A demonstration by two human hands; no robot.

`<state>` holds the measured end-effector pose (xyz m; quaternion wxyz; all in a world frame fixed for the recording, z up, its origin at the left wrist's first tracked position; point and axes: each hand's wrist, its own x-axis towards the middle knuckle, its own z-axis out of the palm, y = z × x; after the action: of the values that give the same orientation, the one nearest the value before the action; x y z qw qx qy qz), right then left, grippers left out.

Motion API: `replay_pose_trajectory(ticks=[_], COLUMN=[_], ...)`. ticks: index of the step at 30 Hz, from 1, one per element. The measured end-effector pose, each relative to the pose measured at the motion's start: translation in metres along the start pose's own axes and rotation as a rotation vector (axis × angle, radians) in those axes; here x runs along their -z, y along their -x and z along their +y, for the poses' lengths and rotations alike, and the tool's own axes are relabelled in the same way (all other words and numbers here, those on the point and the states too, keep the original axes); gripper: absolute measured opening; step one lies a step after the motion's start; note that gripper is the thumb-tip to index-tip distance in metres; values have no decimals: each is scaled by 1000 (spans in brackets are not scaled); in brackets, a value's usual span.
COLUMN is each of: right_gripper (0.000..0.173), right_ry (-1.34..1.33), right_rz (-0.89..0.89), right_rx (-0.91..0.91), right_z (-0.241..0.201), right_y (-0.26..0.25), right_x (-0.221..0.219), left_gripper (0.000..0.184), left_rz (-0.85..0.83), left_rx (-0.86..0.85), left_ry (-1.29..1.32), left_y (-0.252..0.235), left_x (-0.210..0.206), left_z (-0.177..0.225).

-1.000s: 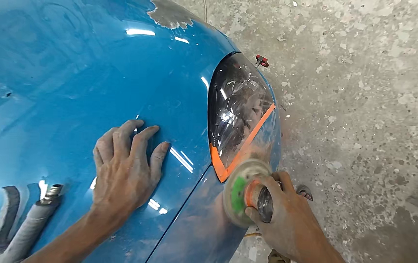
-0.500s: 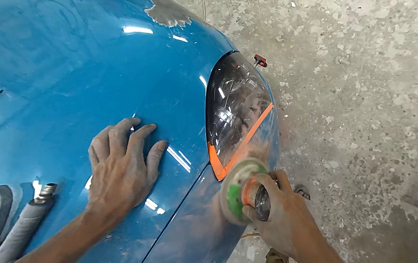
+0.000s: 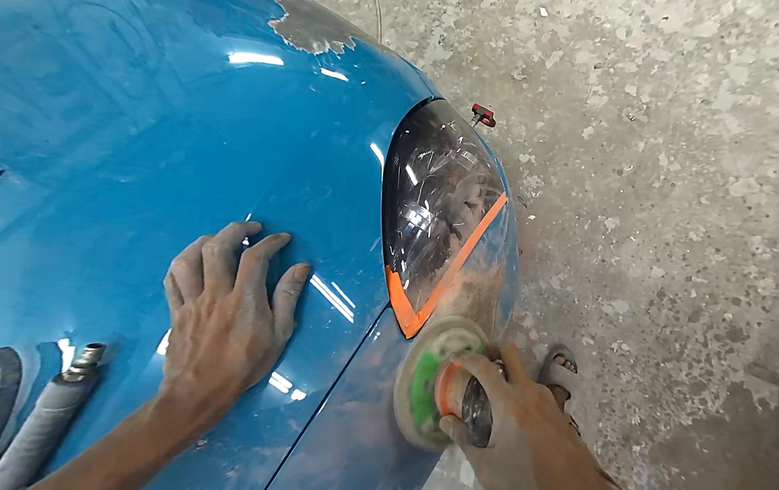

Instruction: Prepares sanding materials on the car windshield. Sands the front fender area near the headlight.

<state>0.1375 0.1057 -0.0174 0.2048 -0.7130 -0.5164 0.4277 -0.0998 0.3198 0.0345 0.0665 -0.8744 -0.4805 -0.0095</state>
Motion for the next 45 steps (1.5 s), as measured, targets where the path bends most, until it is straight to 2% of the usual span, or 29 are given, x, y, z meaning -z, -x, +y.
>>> replay_pose_trajectory(ticks=[6,13,23,27,45], right_gripper=[68,65,71,72,72], right_ry=[60,-50,-2,25,25], right_rz=[11,92,79,2,-9], right_rx=[-161,90,18,-47,-52], right_z=[14,0,-3,-10,-12], right_y=[-23,23,20,13,12], right_x=[11,-27,-22,-10,-10], left_gripper=[61,61,61,61,62], left_rz=[11,4,0,-3,1], left_rx=[-3,-17,-10,-4,1], left_ry=[-1,-2,2,9,16], left_y=[-1,0,0,-2,-3], left_x=[0,0,0,1,2], left_z=[1,-1,1,2,1])
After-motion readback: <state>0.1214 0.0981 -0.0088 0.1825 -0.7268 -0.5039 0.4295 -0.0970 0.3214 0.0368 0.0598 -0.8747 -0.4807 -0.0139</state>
